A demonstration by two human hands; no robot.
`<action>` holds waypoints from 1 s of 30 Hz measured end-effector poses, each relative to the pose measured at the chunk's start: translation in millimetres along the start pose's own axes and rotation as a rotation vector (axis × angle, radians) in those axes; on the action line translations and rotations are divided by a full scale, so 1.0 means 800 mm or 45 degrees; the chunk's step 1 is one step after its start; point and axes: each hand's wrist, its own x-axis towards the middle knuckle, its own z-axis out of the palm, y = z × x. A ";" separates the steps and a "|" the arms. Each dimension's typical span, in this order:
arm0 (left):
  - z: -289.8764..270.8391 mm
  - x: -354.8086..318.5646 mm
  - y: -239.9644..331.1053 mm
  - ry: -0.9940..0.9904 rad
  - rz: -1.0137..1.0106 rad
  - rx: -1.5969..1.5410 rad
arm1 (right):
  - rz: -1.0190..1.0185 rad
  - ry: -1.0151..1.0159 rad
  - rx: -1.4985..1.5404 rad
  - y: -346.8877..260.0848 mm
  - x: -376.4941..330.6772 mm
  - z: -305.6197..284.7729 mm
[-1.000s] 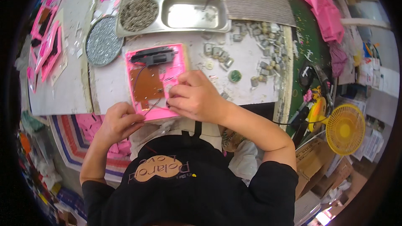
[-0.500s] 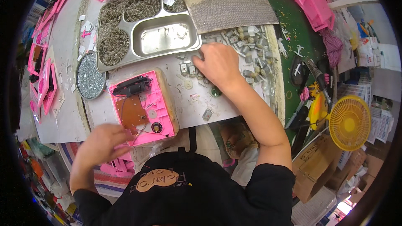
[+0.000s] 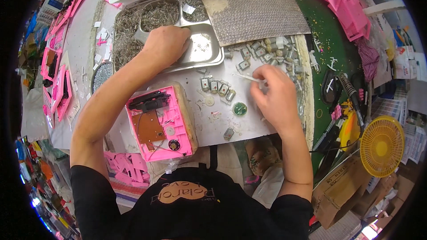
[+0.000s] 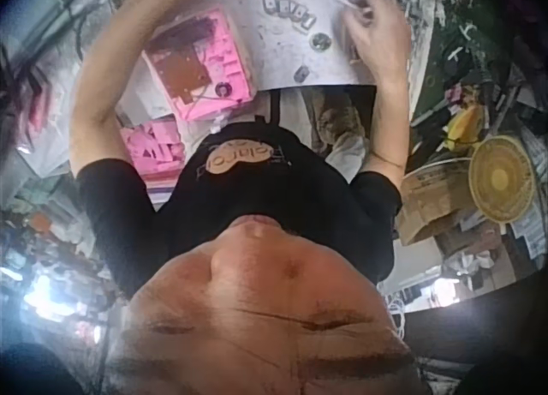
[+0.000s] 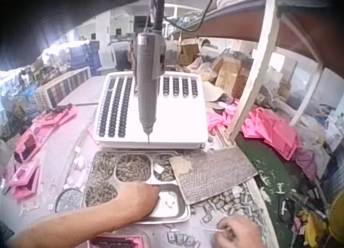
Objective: Assembling, soldering internal wires, and screwing together the plastic casing of a pink electronic camera device.
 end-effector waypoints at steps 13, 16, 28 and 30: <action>-0.058 -0.111 0.012 0.057 -0.159 -1.336 | -0.252 -0.567 0.462 -0.077 0.101 0.070; -0.060 -0.121 -0.002 -0.127 -0.248 -1.716 | -0.238 -0.676 0.572 -0.084 0.102 0.077; -0.060 -0.118 -0.035 0.109 -0.325 -1.758 | -0.638 -0.140 -0.230 -0.076 0.110 0.102; -0.071 -0.137 -0.039 0.129 -0.316 -1.768 | -0.594 -0.077 -0.130 -0.087 0.104 0.088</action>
